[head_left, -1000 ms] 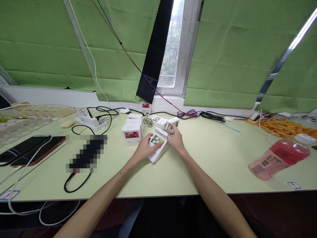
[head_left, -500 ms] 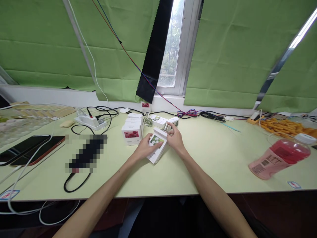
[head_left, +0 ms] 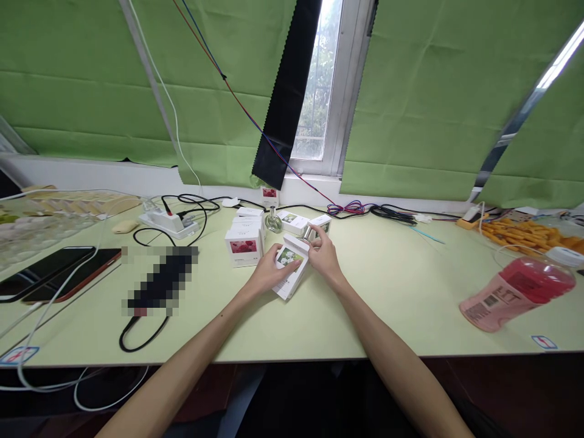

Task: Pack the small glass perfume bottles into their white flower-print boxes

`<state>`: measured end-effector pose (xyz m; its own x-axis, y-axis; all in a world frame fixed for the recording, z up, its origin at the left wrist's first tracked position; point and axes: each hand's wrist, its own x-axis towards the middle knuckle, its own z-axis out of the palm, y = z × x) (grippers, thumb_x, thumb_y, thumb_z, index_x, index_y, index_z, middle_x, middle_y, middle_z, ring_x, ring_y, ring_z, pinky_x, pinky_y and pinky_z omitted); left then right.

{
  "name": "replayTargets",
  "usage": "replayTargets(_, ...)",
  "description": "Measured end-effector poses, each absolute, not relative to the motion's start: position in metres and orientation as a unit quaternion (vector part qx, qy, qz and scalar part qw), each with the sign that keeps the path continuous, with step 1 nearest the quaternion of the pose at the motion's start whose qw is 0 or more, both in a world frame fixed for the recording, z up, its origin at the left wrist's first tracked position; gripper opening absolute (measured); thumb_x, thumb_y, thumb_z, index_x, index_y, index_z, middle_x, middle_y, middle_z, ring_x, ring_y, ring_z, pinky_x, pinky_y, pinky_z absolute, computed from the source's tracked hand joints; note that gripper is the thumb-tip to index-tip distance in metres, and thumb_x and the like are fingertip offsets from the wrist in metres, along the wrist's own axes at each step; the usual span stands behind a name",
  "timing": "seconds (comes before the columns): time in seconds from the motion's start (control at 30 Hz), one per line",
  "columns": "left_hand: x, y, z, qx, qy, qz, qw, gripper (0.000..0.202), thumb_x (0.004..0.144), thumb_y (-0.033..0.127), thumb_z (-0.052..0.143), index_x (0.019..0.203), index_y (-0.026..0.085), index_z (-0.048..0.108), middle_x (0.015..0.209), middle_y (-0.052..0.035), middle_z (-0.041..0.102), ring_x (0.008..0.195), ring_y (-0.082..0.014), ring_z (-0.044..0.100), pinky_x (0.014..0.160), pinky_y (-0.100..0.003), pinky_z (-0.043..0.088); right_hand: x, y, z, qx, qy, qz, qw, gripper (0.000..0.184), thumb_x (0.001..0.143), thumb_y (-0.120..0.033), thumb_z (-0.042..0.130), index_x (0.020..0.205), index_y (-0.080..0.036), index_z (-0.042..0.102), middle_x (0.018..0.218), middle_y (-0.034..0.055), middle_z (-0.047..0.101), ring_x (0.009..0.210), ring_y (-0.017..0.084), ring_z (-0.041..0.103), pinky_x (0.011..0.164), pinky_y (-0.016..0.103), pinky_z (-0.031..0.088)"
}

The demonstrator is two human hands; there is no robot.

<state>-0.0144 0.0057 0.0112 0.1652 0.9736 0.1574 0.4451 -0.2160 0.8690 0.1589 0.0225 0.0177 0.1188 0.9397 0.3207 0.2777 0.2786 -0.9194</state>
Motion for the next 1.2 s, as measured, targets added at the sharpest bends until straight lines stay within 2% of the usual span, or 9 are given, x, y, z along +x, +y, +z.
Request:
replayTargets(0.47,-0.0133,0.0046,0.0134,0.677,0.524,0.381,0.348,0.063,0.072,0.066,0.074,0.114,0.022,0.059,0.108,-0.0073,0.074,0.096,-0.0281,0.070,0.081,-0.038,0.056,0.1579,0.0265,0.0121,-0.519,-0.581,0.297,0.553,0.054,0.084,-0.029,0.063,0.137,-0.021,0.057,0.080,0.0029,0.071,0.075,0.021,0.068,0.072,0.030,0.053)
replayTargets(1.03,-0.0126,0.0039,0.0139,0.680,0.521,0.383,0.346,0.060,0.073,0.064,0.074,0.113,0.022,0.058,0.108,-0.0065,0.073,0.096,-0.0278,0.070,0.078,-0.037,0.055,0.1593,0.0266,0.0152,-0.523,-0.573,0.329,0.538,0.057,0.083,-0.032,0.066,0.138,-0.023,0.055,0.078,0.0016,0.071,0.065,0.018,0.063,0.060,0.026,0.049)
replayTargets(1.2,-0.0116,0.0008,0.0170,0.679,0.525,0.379,0.346,0.056,0.074,0.064,0.073,0.108,0.022,0.057,0.102,-0.0052,0.073,0.091,-0.0259,0.069,0.074,-0.034,0.053,0.1600,0.0258,0.0166,-0.524,-0.579,0.324,0.534,0.056,0.082,-0.033,0.066,0.136,-0.023,0.057,0.077,0.0010,0.069,0.063,0.017,0.061,0.060,0.026,0.049)
